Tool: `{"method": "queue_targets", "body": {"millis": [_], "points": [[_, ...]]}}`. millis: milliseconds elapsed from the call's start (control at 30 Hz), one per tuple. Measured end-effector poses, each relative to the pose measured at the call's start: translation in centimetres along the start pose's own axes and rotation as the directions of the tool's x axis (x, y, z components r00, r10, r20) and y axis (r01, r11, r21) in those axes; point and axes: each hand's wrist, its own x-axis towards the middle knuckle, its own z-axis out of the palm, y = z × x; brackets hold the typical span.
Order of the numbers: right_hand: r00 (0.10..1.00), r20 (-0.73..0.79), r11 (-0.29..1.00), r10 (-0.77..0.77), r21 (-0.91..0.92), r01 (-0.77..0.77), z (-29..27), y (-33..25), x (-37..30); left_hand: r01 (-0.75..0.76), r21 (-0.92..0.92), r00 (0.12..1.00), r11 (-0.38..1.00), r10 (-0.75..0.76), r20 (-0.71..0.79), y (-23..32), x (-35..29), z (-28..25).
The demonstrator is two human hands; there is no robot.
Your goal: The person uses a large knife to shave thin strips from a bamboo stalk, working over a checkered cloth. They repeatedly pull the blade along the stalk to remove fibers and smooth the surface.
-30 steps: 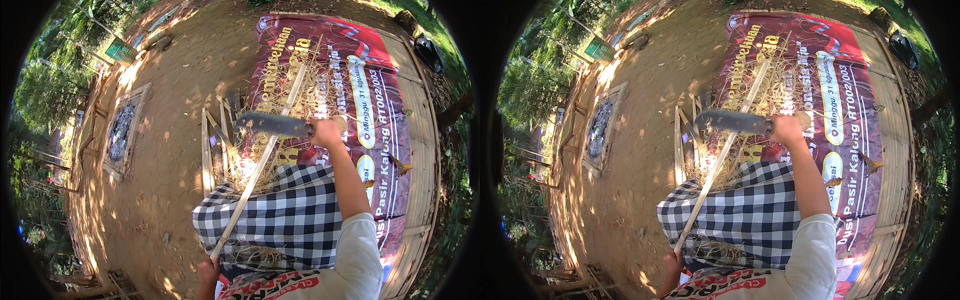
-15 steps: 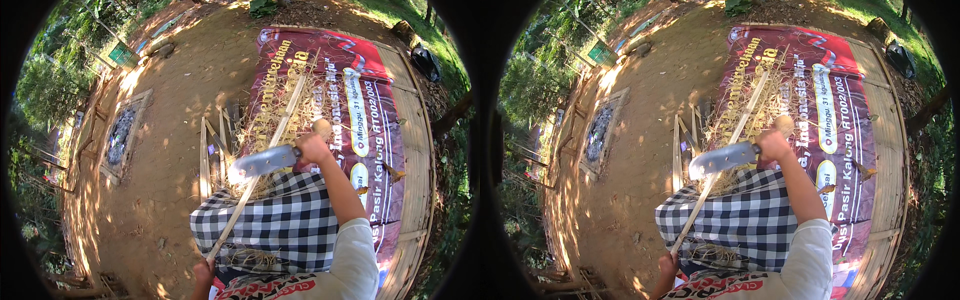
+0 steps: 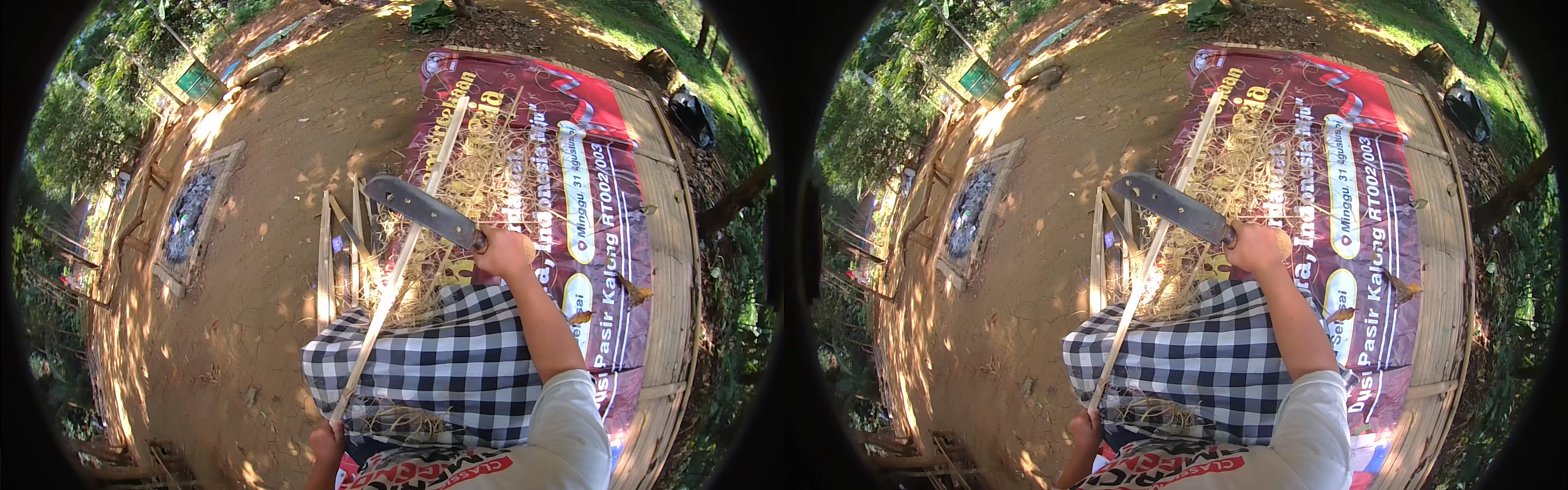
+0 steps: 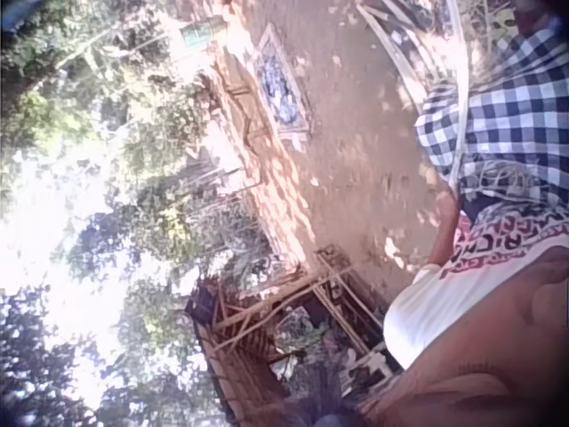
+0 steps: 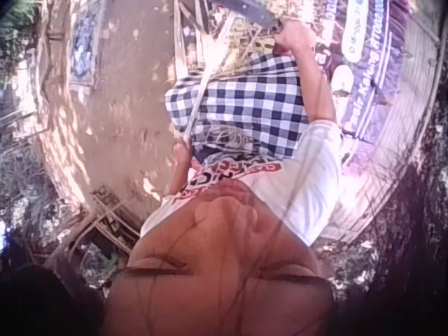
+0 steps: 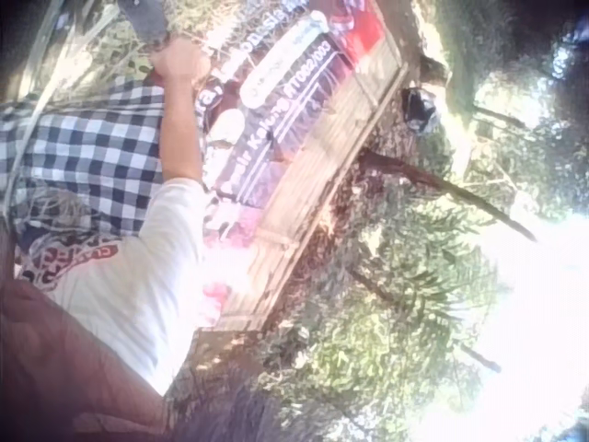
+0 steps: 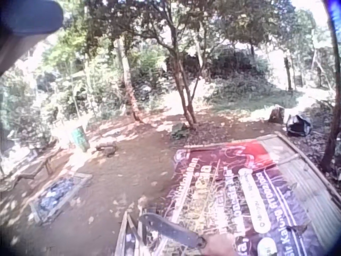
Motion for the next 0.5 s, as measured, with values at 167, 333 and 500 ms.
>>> {"method": "queue_targets", "body": {"millis": [167, 333, 500], "points": [[0.916, 0.177, 0.922, -0.361, -0.078, 0.379, 3.1, -1.2, -0.6, 0.043, -0.07, 0.999, 0.997, -0.045, -0.016, 1.8, 0.0, -1.4], [0.795, 0.344, 0.822, -0.499, -0.101, 0.56, 4.3, -2.8, -1.8, 0.078, -0.168, 0.994, 0.983, -0.065, 0.085, 3.1, 0.6, -4.6], [0.798, 0.333, 0.826, -0.503, -0.087, 0.557, 4.7, -2.4, -1.4, -0.014, -0.173, 0.999, 0.985, 0.023, 0.049, 2.7, 0.8, -4.3]]}}
